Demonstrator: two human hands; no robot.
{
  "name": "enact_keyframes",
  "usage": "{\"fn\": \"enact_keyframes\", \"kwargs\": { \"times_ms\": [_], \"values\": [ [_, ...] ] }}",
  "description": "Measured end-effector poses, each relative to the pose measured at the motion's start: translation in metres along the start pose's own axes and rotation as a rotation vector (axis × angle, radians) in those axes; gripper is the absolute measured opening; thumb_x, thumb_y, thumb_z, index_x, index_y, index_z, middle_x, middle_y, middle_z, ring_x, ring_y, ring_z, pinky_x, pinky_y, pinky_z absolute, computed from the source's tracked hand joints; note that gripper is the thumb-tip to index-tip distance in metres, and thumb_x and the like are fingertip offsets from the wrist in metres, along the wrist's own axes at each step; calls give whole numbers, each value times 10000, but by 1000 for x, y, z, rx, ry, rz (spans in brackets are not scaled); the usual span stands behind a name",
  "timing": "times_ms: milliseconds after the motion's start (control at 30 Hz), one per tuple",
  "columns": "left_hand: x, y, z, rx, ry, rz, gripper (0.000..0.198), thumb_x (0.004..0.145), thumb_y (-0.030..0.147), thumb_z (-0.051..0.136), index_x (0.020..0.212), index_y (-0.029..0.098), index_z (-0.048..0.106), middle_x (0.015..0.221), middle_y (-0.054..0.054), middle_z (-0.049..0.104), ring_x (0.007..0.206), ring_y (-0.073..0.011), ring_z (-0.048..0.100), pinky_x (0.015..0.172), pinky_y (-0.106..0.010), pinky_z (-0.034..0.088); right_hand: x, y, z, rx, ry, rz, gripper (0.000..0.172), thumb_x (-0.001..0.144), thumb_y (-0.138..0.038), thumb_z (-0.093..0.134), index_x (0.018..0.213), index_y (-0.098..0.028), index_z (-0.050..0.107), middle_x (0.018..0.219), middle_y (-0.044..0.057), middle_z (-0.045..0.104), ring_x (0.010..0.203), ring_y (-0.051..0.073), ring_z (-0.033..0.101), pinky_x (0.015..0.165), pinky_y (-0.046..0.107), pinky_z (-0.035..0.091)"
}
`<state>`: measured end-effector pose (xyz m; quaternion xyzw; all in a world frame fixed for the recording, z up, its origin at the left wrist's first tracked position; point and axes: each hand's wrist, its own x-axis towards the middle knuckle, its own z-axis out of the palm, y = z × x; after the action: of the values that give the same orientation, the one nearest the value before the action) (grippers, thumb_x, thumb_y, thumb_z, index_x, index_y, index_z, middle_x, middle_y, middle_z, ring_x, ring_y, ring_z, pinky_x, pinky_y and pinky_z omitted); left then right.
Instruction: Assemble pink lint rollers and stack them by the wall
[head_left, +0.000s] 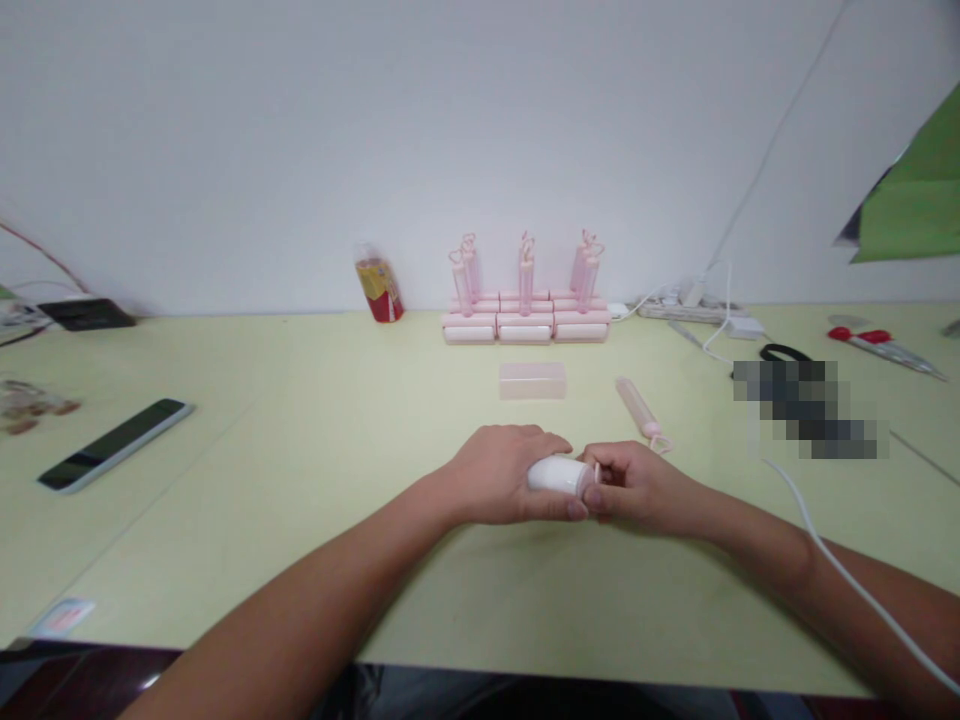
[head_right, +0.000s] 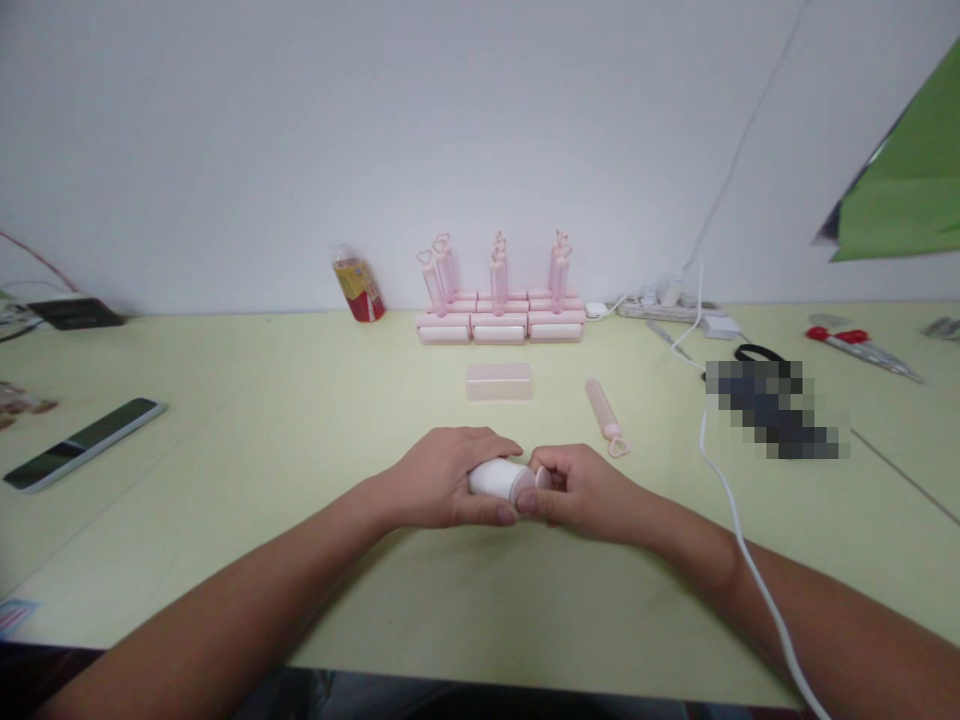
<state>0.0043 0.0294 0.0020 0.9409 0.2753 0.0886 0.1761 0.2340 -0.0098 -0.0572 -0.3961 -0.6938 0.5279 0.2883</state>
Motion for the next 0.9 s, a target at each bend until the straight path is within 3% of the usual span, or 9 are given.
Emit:
{"fn": "enact_keyframes", "kwargs": {
  "times_ms": [300,900],
  "values": [
    [0,2,4,106,-1,-98,625,758,790,511,977,220,641,916,-61,663,861,-249,627,748,-349,452,0,6,-1,-119,46,-35,345,830,-490,684,810,-147,647,636,-27,507,585,105,415,516,229,299],
    [1,-8,4,108,3,-65,618,749,787,544,986,225,649,913,-54,656,871,-236,606,774,-336,453,2,-1,2,-119,77,-12,390,814,-526,685,923,-151,681,732,18,604,598,115,433,520,237,327]
  ]
}}
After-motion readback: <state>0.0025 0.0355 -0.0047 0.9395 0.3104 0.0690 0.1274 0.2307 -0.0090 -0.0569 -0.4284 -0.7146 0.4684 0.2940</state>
